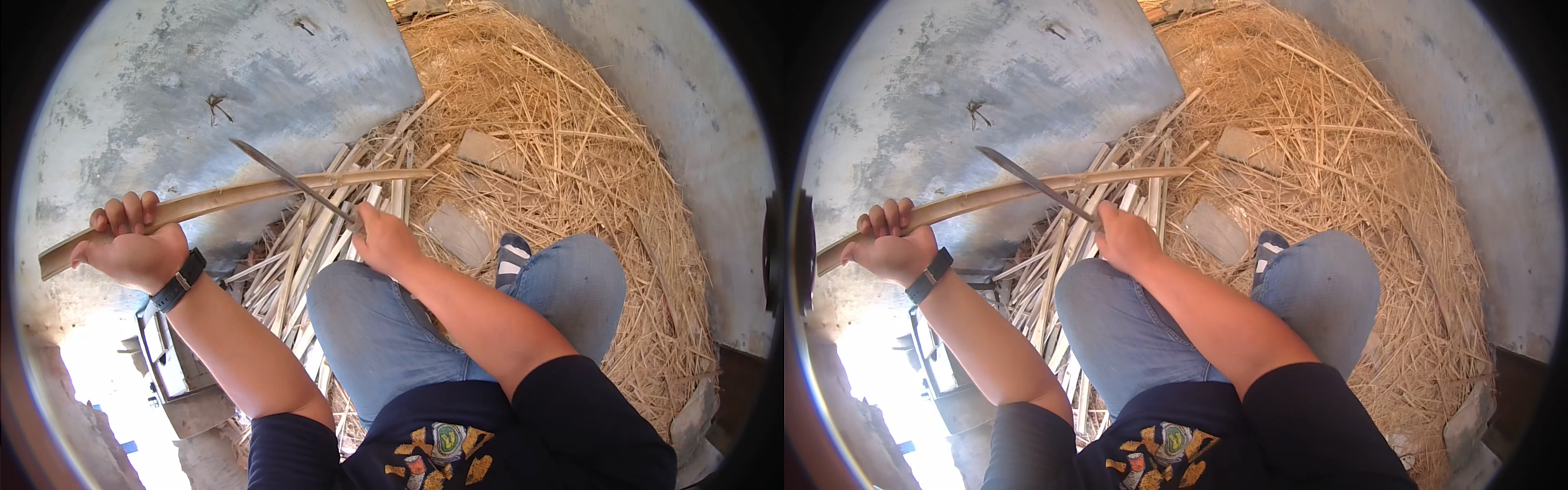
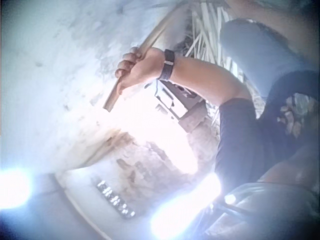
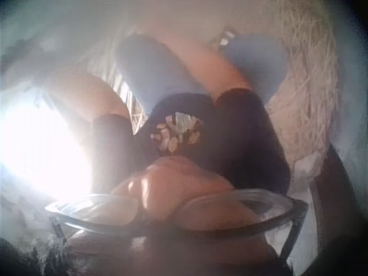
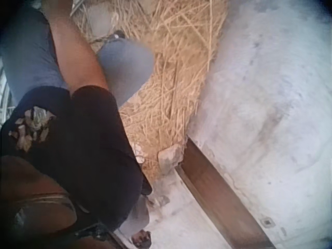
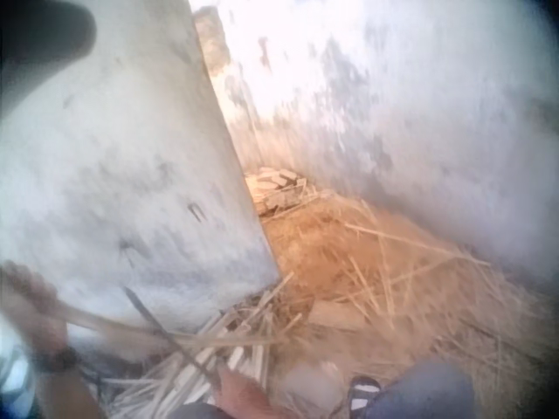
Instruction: The person sits on a bed of straw and uses a machete to split long bamboo poles into thin strips. They hold the bamboo with one hand and repeatedly strike it with the machete to separate the material, accumulating a pile of split bamboo pieces.
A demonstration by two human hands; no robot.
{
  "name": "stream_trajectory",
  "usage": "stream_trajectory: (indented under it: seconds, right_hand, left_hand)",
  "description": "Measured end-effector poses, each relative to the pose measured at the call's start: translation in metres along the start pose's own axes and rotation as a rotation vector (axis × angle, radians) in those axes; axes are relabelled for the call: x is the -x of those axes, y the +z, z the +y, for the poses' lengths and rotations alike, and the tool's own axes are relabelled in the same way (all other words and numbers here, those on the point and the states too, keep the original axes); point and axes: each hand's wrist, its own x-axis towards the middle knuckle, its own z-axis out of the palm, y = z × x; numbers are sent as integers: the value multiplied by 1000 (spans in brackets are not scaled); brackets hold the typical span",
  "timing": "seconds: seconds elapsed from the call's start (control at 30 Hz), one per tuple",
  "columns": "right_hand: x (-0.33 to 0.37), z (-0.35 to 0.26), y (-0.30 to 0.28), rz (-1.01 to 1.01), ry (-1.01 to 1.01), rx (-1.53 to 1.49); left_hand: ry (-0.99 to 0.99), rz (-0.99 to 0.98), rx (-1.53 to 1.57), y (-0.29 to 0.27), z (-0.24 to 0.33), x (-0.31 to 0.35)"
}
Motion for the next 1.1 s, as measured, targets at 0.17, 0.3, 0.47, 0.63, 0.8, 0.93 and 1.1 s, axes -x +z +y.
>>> stream_trajectory:
  seconds: [0.17, 0.3, 0.47, 0.63, 0.8, 0.93, 1.1]
  right_hand:
    - [-8, 106, 2, 113, 398, 75]
    - [-11, 62, 17, 124, 265, -75]
    - [-10, -12, -14, -117, 32, 36]
    - [-12, 142, 8, 140, 490, -10]
    - [-8, 47, 14, 89, 293, -78]
    - [-1, 42, 22, 116, 60, 24]
    - [6, 147, 17, 125, 545, 100]
  left_hand:
    - [-24, 92, -8, 20, 2, 7]
    - [-21, 87, 17, 8, 2, 2]
    - [-14, 6, 21, -4, 2, 3]
    - [-1, 75, 38, 15, 4, 10]
    - [19, 73, 9, 2, 1, 9]
    - [-3, 68, 0, -2, 1, 8]
    - [-13, 167, -11, 6, -1, 5]
